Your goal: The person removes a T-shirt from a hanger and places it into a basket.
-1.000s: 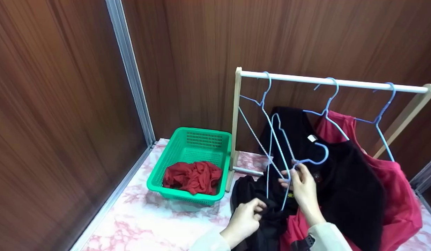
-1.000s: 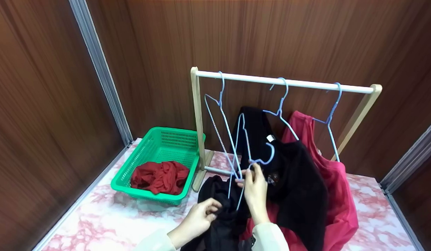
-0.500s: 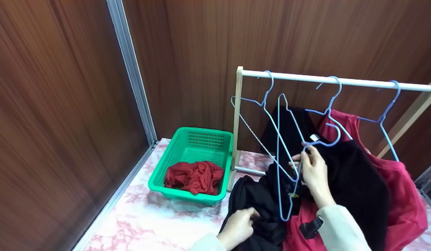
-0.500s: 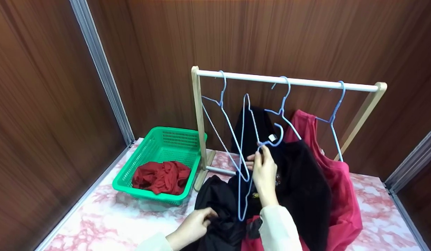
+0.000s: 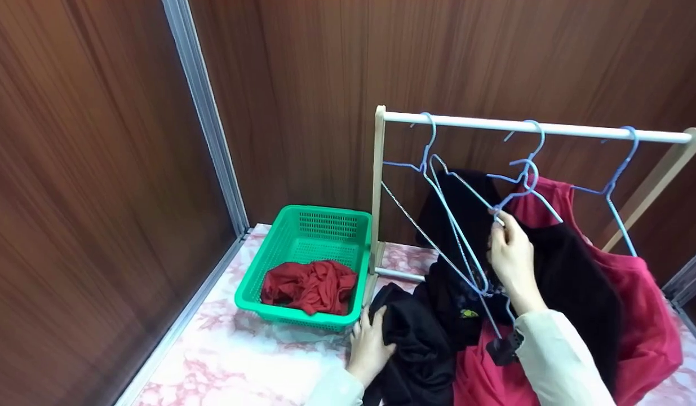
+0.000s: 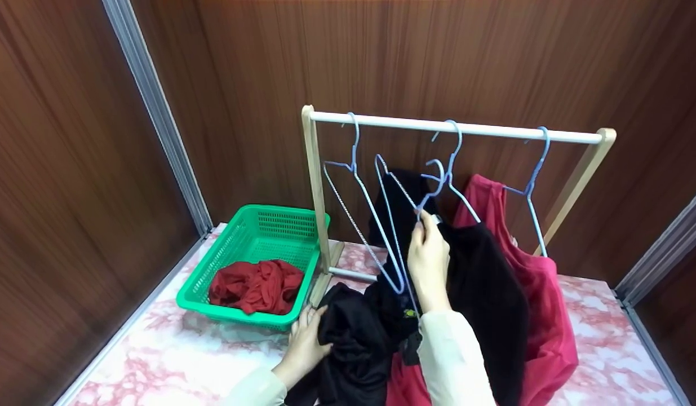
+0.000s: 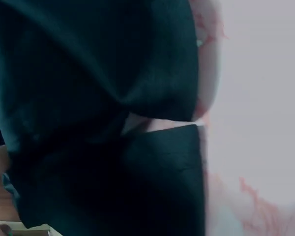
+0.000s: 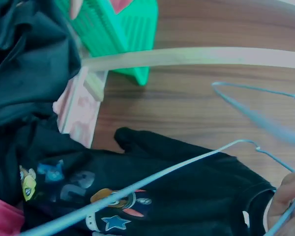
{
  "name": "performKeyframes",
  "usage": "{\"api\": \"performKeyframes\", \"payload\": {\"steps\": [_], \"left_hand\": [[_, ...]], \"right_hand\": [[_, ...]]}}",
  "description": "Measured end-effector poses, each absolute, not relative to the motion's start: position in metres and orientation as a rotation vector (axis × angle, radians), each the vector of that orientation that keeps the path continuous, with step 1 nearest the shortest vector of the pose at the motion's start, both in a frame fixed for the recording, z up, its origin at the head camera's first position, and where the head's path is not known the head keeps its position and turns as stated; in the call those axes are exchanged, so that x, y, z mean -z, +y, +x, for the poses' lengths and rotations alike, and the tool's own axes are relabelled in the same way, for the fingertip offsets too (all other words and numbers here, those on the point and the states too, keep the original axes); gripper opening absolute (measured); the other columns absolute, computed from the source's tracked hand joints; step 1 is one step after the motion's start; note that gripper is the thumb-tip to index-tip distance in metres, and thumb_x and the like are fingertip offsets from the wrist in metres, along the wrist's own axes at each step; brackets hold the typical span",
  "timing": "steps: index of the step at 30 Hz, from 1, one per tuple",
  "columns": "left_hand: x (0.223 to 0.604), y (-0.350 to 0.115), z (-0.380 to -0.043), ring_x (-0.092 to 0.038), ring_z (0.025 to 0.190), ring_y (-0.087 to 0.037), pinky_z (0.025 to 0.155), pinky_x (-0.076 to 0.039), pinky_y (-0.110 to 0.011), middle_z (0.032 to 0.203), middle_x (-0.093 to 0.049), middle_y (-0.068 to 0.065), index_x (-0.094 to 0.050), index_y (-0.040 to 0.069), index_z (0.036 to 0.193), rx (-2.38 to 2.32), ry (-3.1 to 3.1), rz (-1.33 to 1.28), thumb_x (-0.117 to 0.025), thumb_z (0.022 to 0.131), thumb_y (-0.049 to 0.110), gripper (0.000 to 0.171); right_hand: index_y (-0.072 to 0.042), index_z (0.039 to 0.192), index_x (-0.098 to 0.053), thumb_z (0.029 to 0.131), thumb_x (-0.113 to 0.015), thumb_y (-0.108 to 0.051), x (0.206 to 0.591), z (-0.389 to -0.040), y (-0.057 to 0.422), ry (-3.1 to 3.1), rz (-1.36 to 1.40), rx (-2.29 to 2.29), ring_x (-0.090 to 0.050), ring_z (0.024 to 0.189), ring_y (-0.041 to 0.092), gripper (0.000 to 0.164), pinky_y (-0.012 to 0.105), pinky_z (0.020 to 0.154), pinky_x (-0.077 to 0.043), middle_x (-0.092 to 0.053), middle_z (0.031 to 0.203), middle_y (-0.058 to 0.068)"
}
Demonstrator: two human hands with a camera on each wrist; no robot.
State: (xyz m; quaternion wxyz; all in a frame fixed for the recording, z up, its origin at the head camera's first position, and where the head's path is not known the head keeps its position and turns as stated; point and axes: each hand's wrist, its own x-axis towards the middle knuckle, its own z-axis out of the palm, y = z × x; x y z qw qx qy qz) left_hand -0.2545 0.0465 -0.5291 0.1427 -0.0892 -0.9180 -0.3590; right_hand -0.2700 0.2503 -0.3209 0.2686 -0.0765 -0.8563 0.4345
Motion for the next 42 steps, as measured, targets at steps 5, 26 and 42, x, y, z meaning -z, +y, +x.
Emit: {"api": "performKeyframes", "payload": {"steps": [5, 26, 42], "left_hand": [[0.542, 0.049, -0.256, -0.035, 0.131, -0.051, 0.092, -0.038, -0.067, 0.151, -0.025, -0.027, -0.034, 0.016, 0.145, 0.964, -2.828, -0.365, -0.084, 0.061, 0.013, 0.098], [0.548, 0.056, -0.256, -0.063, 0.064, -0.028, 0.055, -0.049, -0.035, 0.084, -0.066, -0.014, -0.06, 0.024, 0.122, 0.471, -2.883, -0.618, -0.063, 0.078, 0.01, 0.047], [0.487, 0.046, -0.268, -0.064, 0.082, -0.034, 0.069, -0.052, -0.037, 0.09, -0.063, -0.013, -0.063, 0.006, 0.101, 1.14, -2.361, -0.382, -0.055, 0.066, -0.015, 0.041]], "right_hand": [[-0.013, 0.128, -0.057, 0.097, -0.039, -0.02, 0.312, -0.269, 0.249, -2.345, -0.258, -1.1, -0.052, 0.079, 0.021, 0.036, 0.032, 0.076, -0.039, -0.055, 0.077, 0.006], [0.002, 0.114, -0.046, 0.092, -0.038, 0.001, 0.29, -0.265, 0.239, -2.3, -0.139, -1.163, -0.048, 0.049, -0.017, 0.023, 0.009, 0.056, -0.037, -0.067, 0.114, 0.019], [-0.007, 0.107, -0.071, 0.085, -0.052, -0.005, 0.277, -0.268, 0.236, -2.139, -0.215, -0.905, -0.048, 0.061, -0.011, 0.029, 0.036, 0.074, -0.042, -0.068, 0.091, 0.017]]}}
